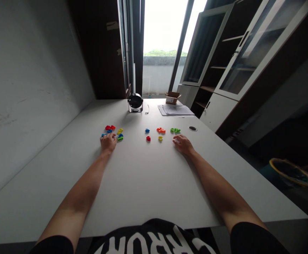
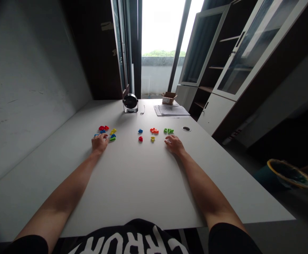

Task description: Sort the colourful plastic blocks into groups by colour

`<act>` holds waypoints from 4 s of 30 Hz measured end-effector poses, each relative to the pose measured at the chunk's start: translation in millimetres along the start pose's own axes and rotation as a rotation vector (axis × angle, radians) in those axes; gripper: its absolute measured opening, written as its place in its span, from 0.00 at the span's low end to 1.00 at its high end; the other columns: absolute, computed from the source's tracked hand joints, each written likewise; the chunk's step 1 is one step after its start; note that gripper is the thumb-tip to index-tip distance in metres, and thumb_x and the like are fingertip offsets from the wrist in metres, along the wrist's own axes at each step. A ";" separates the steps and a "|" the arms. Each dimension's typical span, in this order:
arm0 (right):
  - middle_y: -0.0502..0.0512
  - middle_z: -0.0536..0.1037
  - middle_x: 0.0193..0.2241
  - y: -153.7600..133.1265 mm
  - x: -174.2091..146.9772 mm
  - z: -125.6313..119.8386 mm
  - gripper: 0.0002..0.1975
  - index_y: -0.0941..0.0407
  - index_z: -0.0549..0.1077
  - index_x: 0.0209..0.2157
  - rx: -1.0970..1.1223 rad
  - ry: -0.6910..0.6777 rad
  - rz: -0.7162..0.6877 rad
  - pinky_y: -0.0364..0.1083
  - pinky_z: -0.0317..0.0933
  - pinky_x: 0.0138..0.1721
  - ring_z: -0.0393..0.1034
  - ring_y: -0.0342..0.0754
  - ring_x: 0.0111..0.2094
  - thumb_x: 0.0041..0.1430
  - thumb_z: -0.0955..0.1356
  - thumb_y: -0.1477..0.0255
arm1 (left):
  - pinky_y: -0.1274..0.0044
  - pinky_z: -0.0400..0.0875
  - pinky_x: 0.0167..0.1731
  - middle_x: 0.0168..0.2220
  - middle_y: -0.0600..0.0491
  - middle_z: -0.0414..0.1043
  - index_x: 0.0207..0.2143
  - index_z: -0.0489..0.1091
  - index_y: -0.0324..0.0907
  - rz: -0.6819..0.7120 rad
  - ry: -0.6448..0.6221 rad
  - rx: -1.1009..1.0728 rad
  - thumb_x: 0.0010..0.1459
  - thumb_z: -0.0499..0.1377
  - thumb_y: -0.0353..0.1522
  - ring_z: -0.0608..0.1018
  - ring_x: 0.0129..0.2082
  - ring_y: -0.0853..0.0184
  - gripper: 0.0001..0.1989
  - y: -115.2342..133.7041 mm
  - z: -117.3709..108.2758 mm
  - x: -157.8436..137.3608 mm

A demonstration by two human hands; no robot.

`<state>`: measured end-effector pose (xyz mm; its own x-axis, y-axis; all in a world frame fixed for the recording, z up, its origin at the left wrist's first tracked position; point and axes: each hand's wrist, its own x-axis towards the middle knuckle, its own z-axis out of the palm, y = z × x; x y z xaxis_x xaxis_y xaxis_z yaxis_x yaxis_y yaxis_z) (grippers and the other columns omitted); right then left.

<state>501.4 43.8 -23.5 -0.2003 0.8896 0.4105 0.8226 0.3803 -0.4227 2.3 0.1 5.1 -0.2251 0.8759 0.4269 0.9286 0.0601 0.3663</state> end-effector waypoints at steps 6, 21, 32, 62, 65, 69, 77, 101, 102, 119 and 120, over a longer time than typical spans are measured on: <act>0.61 0.78 0.44 -22.3 4.1 -13.4 0.13 0.54 0.77 0.39 0.064 0.149 0.003 0.54 0.65 0.50 0.72 0.58 0.47 0.63 0.65 0.62 | 0.68 0.67 0.50 0.43 0.47 0.77 0.47 0.73 0.42 0.119 0.003 -0.177 0.63 0.57 0.32 0.77 0.45 0.58 0.11 16.7 -1.5 -2.0; 0.55 0.81 0.33 -169.1 -8.5 10.5 0.19 0.54 0.76 0.38 0.952 -0.273 0.139 0.50 0.69 0.35 0.75 0.50 0.34 0.59 0.70 0.52 | 0.73 0.74 0.38 0.41 0.50 0.79 0.43 0.75 0.44 0.549 -0.230 -0.482 0.64 0.59 0.31 0.80 0.34 0.66 0.07 99.4 -6.0 -47.4; 0.55 0.81 0.33 -179.0 -24.6 32.3 0.19 0.55 0.75 0.39 1.072 -0.380 0.256 0.46 0.65 0.33 0.74 0.48 0.33 0.57 0.73 0.53 | 0.69 0.73 0.45 0.43 0.50 0.77 0.44 0.73 0.46 0.723 -0.217 -0.375 0.65 0.57 0.29 0.79 0.40 0.63 0.08 111.6 -10.8 -59.6; 0.47 0.73 0.28 -177.1 -30.5 57.8 0.14 0.53 0.71 0.40 0.799 -0.145 0.044 0.44 0.60 0.32 0.65 0.45 0.28 0.56 0.71 0.60 | 0.77 0.70 0.35 0.35 0.53 0.78 0.41 0.76 0.42 0.433 -0.418 -0.620 0.65 0.58 0.39 0.77 0.32 0.68 0.11 104.5 13.6 -57.2; 0.47 0.73 0.28 -179.0 -30.1 58.3 0.13 0.53 0.71 0.40 0.762 -0.128 0.041 0.43 0.59 0.31 0.65 0.44 0.28 0.57 0.70 0.60 | 0.77 0.69 0.35 0.34 0.53 0.79 0.39 0.77 0.42 0.421 -0.421 -0.637 0.65 0.58 0.40 0.76 0.32 0.68 0.13 104.8 11.0 -56.0; 0.47 0.72 0.26 -178.8 -24.8 59.0 0.12 0.53 0.71 0.39 0.697 -0.144 0.016 0.43 0.57 0.28 0.63 0.43 0.26 0.60 0.69 0.60 | 0.77 0.69 0.34 0.33 0.53 0.78 0.38 0.77 0.42 0.405 -0.418 -0.669 0.65 0.57 0.43 0.76 0.31 0.68 0.15 105.1 8.1 -54.6; 0.45 0.71 0.24 -171.6 -10.2 62.5 0.07 0.54 0.72 0.39 0.583 -0.169 -0.068 0.42 0.55 0.28 0.60 0.42 0.25 0.61 0.68 0.66 | 0.77 0.71 0.35 0.37 0.52 0.80 0.42 0.77 0.43 0.306 -0.424 -0.728 0.64 0.59 0.41 0.77 0.33 0.67 0.13 104.7 14.2 -51.6; 0.53 0.78 0.29 -176.7 -0.3 51.9 0.18 0.55 0.74 0.32 -0.071 -0.322 -0.347 0.43 0.46 0.30 0.68 0.44 0.30 0.66 0.67 0.55 | 0.77 0.70 0.33 0.34 0.55 0.77 0.40 0.72 0.44 0.335 -0.359 -0.604 0.63 0.58 0.35 0.76 0.30 0.69 0.06 112.0 11.2 -57.0; 0.52 0.78 0.29 -175.5 -0.3 52.6 0.18 0.55 0.74 0.31 -0.054 -0.315 -0.343 0.43 0.46 0.30 0.67 0.44 0.29 0.66 0.67 0.55 | 0.77 0.70 0.33 0.34 0.55 0.78 0.40 0.72 0.44 0.341 -0.363 -0.600 0.63 0.58 0.35 0.77 0.30 0.69 0.06 112.4 10.9 -57.6; 0.48 0.74 0.26 -163.7 -3.5 58.7 0.10 0.54 0.74 0.33 0.131 -0.209 -0.350 0.41 0.49 0.30 0.63 0.42 0.27 0.64 0.71 0.62 | 0.76 0.70 0.34 0.34 0.52 0.79 0.41 0.76 0.45 0.402 -0.420 -0.554 0.64 0.57 0.38 0.77 0.31 0.65 0.11 109.7 9.4 -54.7; 0.48 0.73 0.26 -163.2 -3.5 58.8 0.10 0.54 0.74 0.34 0.140 -0.207 -0.342 0.41 0.50 0.30 0.63 0.41 0.27 0.63 0.71 0.63 | 0.76 0.70 0.34 0.35 0.52 0.79 0.42 0.76 0.45 0.392 -0.417 -0.568 0.64 0.56 0.38 0.77 0.31 0.66 0.11 109.4 9.9 -55.1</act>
<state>336.5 -6.5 -3.4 -0.5636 0.7326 0.3815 0.6128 0.6806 -0.4016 119.2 -36.8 13.5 0.3190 0.8961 0.3086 0.5998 -0.4430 0.6664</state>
